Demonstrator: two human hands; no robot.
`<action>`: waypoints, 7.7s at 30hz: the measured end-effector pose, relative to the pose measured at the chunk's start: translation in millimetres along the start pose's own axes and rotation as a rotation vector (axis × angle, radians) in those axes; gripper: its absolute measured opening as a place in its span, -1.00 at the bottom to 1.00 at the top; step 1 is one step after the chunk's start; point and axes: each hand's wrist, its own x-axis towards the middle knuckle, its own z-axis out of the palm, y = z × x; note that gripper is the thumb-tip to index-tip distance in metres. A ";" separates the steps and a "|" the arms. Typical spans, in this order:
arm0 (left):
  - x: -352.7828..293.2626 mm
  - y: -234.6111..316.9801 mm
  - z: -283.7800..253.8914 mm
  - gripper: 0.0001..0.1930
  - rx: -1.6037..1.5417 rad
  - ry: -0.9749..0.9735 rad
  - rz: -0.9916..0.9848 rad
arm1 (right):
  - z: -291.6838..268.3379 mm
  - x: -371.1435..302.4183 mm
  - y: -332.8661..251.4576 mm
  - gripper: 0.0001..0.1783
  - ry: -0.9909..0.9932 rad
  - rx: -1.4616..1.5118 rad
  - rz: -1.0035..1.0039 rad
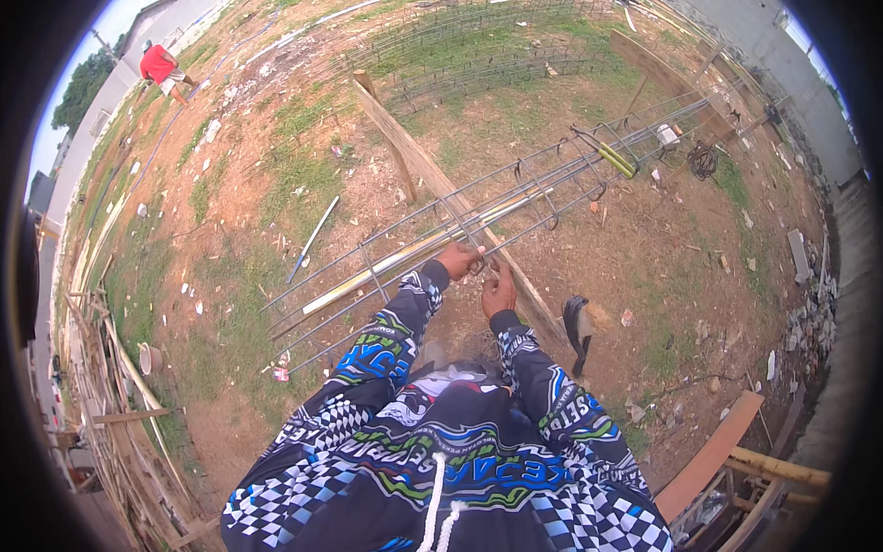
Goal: The person assembles a rebar cage by tying intersecting steel bars with wire using pliers. They repeatedly bend and twist wire ties to secure the grid, then lift and reposition the assembled cage on wooden supports.
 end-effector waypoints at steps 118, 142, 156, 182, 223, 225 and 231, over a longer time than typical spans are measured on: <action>-45.0 48.2 4.3 -0.60 0.115 0.076 -0.024 | -166.2 71.1 -204.2 -0.52 -0.781 -1.205 -0.128; -29.4 37.6 17.9 -0.61 0.008 0.201 0.042 | -163.4 64.2 -153.5 -0.63 -0.874 -1.333 -0.398; -21.4 20.5 27.6 -0.56 -0.032 0.216 0.112 | -122.2 129.5 -208.3 -0.75 -1.165 -1.422 -0.069; -19.2 43.5 11.9 -0.15 -0.430 -0.138 -0.271 | -1.6 217.3 -262.0 -0.78 -1.693 -1.756 -0.174; -3.5 8.7 51.6 -0.13 -0.203 0.118 -0.188 | -160.6 84.3 -216.8 -0.37 -1.081 -0.875 0.448; -3.8 10.2 48.8 -0.12 -0.211 0.111 -0.191 | -162.7 78.4 -230.0 -0.41 -0.949 -1.178 -0.212; -8.3 17.0 37.5 -0.09 -0.234 0.035 -0.162 | -180.3 112.5 -206.1 -0.47 -1.061 -0.630 1.071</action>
